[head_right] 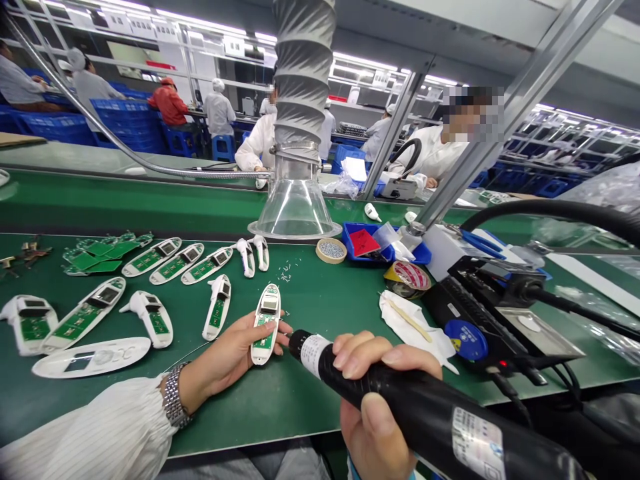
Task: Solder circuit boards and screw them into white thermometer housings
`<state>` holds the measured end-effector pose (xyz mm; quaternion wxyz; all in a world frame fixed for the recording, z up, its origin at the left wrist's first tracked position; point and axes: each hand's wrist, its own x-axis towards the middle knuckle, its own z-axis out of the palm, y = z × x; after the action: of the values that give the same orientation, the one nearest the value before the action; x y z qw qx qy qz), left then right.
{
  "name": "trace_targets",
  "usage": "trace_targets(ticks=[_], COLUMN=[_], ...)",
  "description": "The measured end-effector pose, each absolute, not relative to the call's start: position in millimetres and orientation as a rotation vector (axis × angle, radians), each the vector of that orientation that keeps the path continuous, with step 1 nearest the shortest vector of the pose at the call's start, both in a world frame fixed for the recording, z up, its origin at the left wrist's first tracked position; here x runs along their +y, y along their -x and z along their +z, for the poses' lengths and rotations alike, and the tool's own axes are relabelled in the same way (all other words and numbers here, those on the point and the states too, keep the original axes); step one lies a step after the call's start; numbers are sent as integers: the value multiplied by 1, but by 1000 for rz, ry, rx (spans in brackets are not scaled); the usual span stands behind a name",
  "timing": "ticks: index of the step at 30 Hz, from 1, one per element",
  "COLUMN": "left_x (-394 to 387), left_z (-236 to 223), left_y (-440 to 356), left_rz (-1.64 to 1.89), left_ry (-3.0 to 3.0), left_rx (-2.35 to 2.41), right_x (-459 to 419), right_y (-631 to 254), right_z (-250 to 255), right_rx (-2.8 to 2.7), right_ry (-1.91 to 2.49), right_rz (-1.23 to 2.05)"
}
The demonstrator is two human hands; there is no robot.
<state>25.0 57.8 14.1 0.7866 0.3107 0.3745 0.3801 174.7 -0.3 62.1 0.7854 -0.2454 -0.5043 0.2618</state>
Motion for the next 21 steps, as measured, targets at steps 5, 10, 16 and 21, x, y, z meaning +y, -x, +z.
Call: trace_targets(ticks=[5,10,16,21], left_x=[57,56,58,57], left_z=[13,9,1,-4], left_y=[-25,-24,-24,-23], left_rz=[834,830,850,839], left_ry=[-659,-723,-912,-974], left_rx=[792,787,762,738], right_x=[-1,-1,1,1], right_y=[-175,-178,-183,-183], right_z=[61,59,56,56], right_rx=[-1092,-1071,-1001,-978], right_ry=[531,542,577,598], right_rz=[572,600,638,629])
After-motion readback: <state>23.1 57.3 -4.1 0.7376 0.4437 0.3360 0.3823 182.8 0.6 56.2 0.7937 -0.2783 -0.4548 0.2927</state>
